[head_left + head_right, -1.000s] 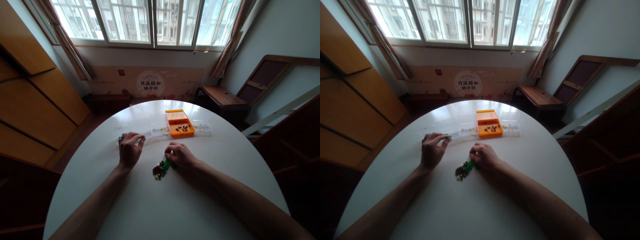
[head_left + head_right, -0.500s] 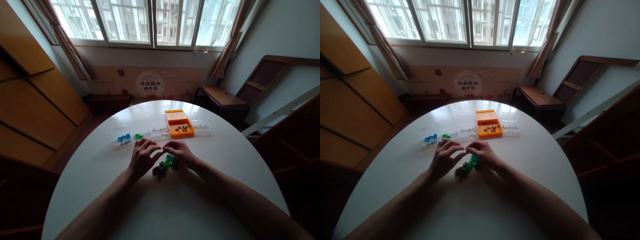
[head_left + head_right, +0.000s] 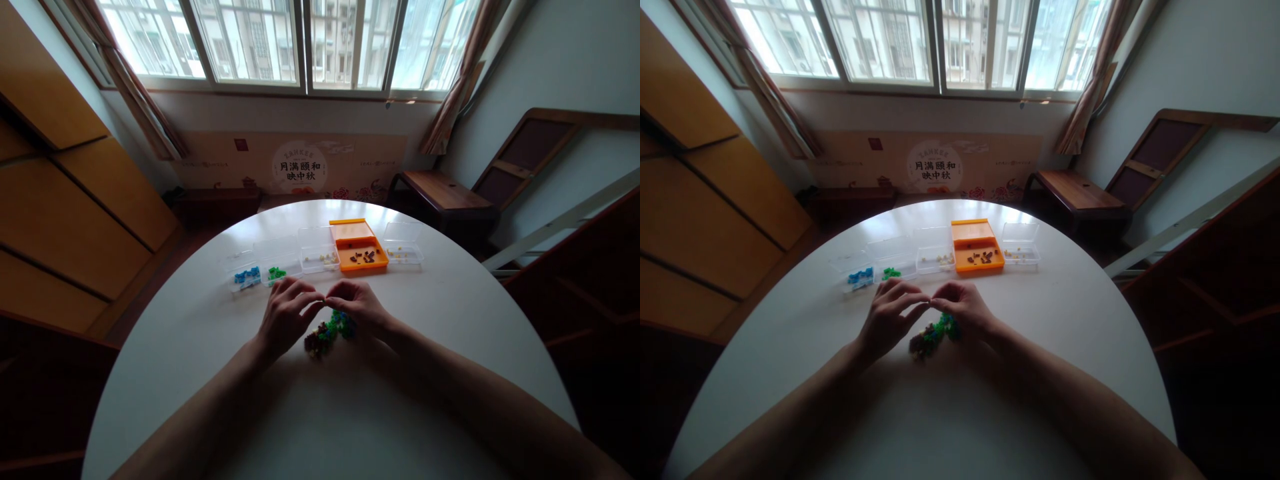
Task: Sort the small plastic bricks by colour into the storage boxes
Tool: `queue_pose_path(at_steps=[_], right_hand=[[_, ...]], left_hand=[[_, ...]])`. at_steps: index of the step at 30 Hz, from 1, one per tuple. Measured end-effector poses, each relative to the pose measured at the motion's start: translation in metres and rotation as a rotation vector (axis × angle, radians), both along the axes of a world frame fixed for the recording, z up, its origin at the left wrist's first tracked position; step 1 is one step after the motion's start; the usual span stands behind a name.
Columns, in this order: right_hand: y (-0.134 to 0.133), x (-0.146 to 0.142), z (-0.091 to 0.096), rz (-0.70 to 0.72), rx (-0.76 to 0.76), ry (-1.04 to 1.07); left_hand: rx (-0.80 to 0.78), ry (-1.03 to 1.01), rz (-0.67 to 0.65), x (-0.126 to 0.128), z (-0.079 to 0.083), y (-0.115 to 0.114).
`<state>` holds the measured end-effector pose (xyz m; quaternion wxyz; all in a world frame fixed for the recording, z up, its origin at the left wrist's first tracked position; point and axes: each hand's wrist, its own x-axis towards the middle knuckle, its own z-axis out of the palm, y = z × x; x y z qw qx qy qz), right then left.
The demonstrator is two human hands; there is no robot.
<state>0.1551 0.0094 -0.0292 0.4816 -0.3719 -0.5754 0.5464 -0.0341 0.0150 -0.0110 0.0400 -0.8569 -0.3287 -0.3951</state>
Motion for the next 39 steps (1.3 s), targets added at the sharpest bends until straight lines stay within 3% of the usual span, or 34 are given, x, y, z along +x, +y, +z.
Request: queue_pose_path(at_steps=[4, 10, 15, 21, 26, 31, 39], right_hand=[[0.002, 0.003, -0.004, -0.091, 0.018, -0.036], [0.005, 0.011, -0.01, -0.244, 0.07, -0.151], [0.004, 0.012, -0.011, -0.241, 0.095, -0.179], [0.003, 0.012, -0.011, -0.251, 0.105, -0.195], [0.002, 0.014, -0.008, -0.22, 0.162, -0.33], [0.002, 0.021, 0.0, -0.084, 0.309, -0.466], [0.002, 0.032, 0.008, 0.091, 0.394, -0.66]], left_hand=[[-0.019, -0.076, 0.065, -0.007, 0.0, 0.008], [-0.015, -0.269, 0.412, -0.033, -0.006, 0.032], [-0.059, -0.295, 0.56, -0.047, -0.011, 0.043], [-0.065, -0.297, 0.569, -0.047, -0.013, 0.044], [-0.049, -0.287, 0.541, -0.043, -0.011, 0.04], [-0.008, -0.278, 0.481, -0.037, -0.006, 0.034], [-0.006, -0.232, 0.405, -0.026, 0.0, 0.024]])
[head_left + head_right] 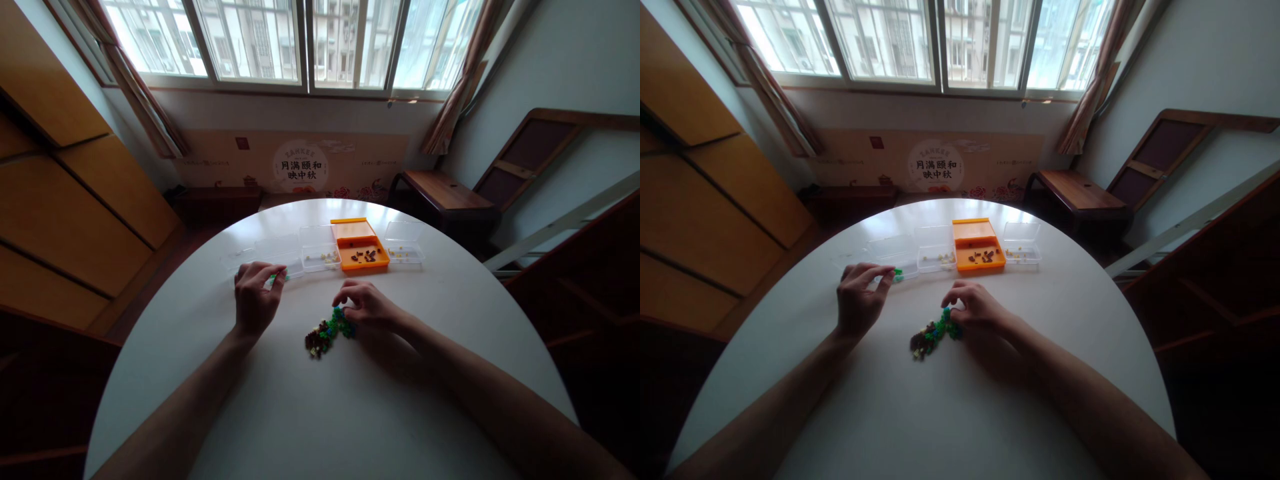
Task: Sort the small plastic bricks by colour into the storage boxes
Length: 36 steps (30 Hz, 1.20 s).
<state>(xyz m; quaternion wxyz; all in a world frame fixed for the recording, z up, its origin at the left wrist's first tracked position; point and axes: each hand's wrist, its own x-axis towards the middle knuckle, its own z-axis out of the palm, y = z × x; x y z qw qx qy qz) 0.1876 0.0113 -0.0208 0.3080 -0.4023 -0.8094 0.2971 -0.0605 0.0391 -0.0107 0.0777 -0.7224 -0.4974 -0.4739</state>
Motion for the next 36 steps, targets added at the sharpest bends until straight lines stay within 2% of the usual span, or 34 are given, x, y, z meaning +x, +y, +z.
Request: queue_pose_path(at_steps=[15, 20, 36], right_hand=[[-0.003, -0.004, 0.001, 0.025, 0.072, -0.168], [-0.004, -0.006, 0.004, 0.011, 0.074, -0.223], [-0.006, -0.008, 0.005, 0.014, 0.048, -0.238]], left_hand=[[0.028, 0.1, -0.109, 0.006, -0.001, -0.006], [0.047, 0.162, -0.205, 0.009, 0.0, -0.009], [0.087, 0.244, -0.293, 0.013, -0.002, -0.012]])
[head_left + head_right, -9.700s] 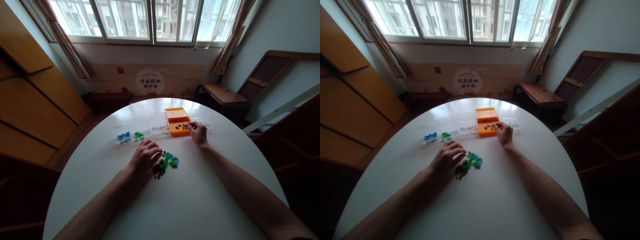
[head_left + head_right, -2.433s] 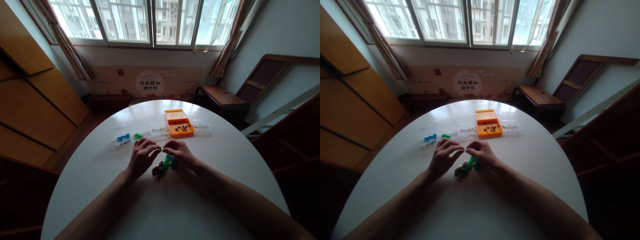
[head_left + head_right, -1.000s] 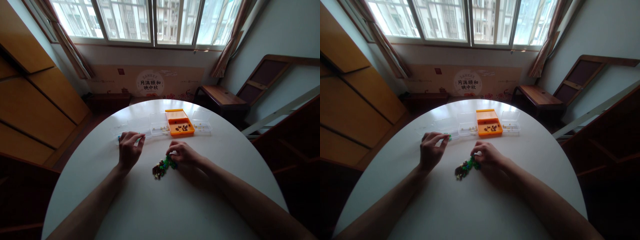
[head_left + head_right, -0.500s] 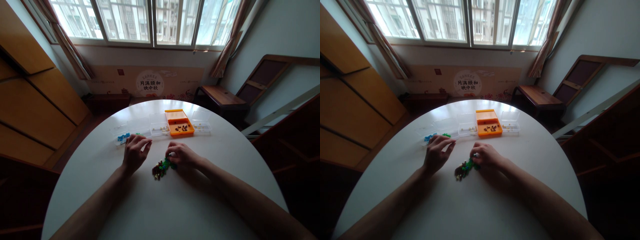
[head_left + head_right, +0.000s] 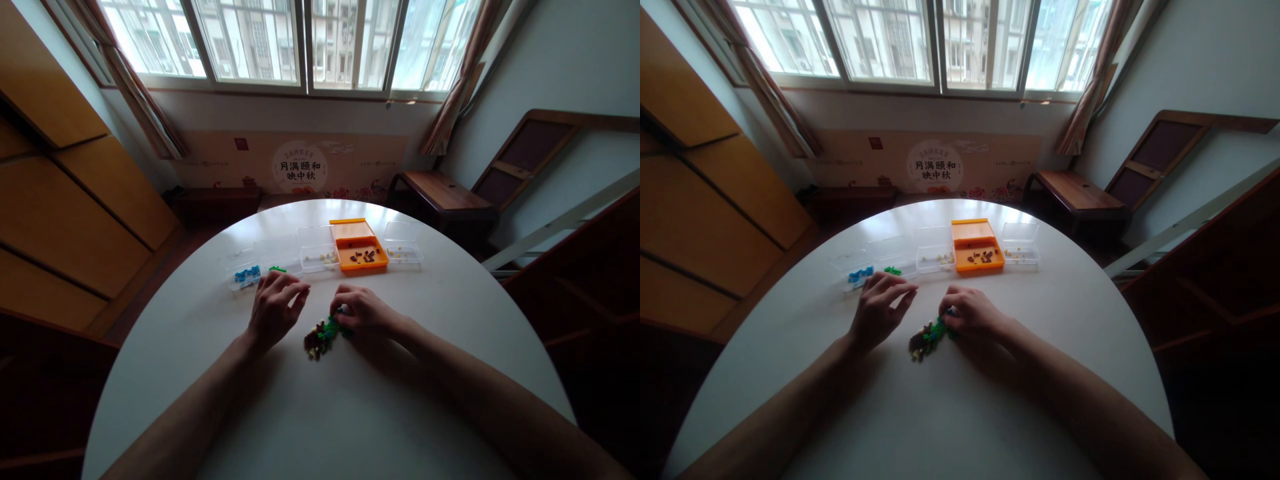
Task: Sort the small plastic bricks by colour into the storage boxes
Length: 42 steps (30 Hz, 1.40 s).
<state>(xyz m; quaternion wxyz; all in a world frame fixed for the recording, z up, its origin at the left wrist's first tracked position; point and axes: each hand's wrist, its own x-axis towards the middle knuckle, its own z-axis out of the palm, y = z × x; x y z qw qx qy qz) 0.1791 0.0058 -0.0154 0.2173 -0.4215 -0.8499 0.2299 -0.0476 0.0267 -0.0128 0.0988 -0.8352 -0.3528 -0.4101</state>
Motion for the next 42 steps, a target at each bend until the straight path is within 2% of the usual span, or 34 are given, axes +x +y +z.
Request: queue_pose_path(at_steps=[10, 30, 39, 42], right_hand=[[0.001, 0.0, 0.002, 0.021, -0.023, 0.0], [0.0, -0.003, 0.001, 0.056, -0.019, 0.052], [0.007, -0.004, -0.006, -0.017, -0.133, 0.35], [0.009, -0.005, -0.009, -0.07, -0.241, 0.507]], left_hand=[[-0.008, 0.082, -0.089, 0.003, 0.001, -0.003], [-0.047, 0.146, -0.17, 0.004, 0.002, -0.005], [-0.084, 0.171, -0.218, 0.006, 0.004, -0.01], [-0.082, 0.163, -0.219, 0.005, 0.006, -0.011]])
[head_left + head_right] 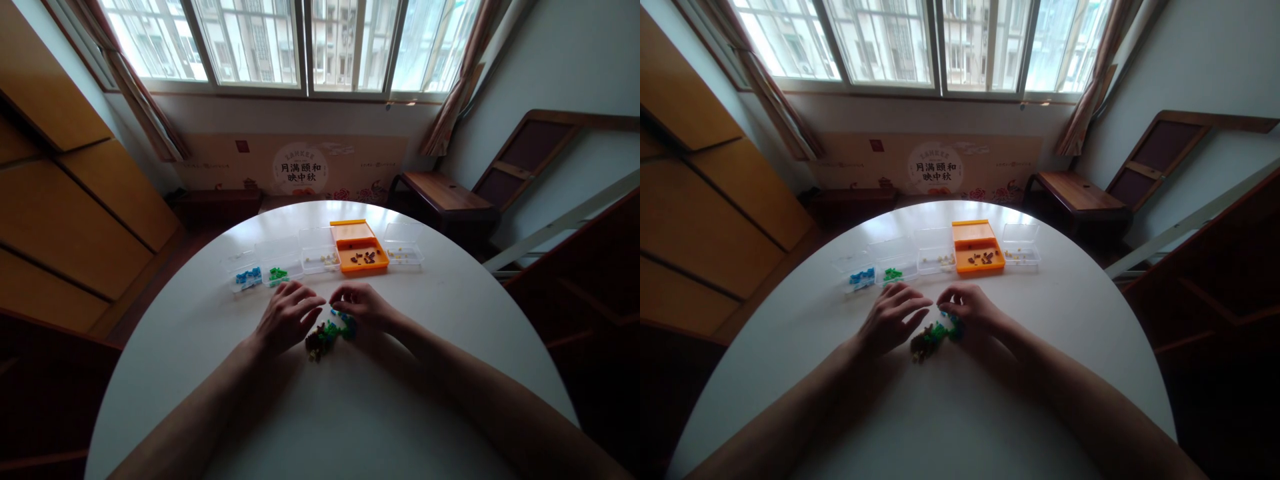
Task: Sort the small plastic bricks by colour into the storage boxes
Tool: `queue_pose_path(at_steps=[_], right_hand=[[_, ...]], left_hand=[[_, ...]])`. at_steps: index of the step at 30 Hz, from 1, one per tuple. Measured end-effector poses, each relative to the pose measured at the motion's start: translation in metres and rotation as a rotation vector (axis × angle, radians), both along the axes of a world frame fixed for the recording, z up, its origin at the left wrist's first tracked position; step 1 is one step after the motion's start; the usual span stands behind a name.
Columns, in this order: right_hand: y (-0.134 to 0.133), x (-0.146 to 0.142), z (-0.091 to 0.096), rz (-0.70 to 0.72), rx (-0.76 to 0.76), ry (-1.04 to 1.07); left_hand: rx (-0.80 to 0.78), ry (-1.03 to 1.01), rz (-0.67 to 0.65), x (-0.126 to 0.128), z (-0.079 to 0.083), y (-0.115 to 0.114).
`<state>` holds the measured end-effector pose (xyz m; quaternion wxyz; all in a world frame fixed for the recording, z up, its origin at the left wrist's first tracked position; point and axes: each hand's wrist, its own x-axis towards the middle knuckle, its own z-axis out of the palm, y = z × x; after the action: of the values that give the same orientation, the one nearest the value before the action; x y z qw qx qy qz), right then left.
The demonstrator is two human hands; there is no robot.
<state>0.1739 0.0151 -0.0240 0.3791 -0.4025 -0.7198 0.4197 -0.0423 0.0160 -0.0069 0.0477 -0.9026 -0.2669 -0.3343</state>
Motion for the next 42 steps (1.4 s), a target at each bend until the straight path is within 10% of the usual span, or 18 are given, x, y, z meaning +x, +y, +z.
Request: queue_pose_path(at_steps=[5, 20, 31, 42], right_hand=[[0.0, -0.005, 0.0, 0.017, -0.179, 0.247], [-0.011, -0.008, 0.008, -0.015, -0.093, 0.198], [-0.006, 0.002, -0.004, -0.192, -0.01, 0.106], [-0.006, 0.006, -0.002, -0.158, 0.14, -0.017]], left_hand=[[0.021, -0.04, -0.013, 0.003, 0.004, -0.003], [0.065, -0.143, 0.039, 0.01, 0.004, -0.005], [0.037, -0.474, 0.544, -0.032, -0.005, 0.035], [-0.018, -0.49, 0.613, -0.032, -0.009, 0.036]])
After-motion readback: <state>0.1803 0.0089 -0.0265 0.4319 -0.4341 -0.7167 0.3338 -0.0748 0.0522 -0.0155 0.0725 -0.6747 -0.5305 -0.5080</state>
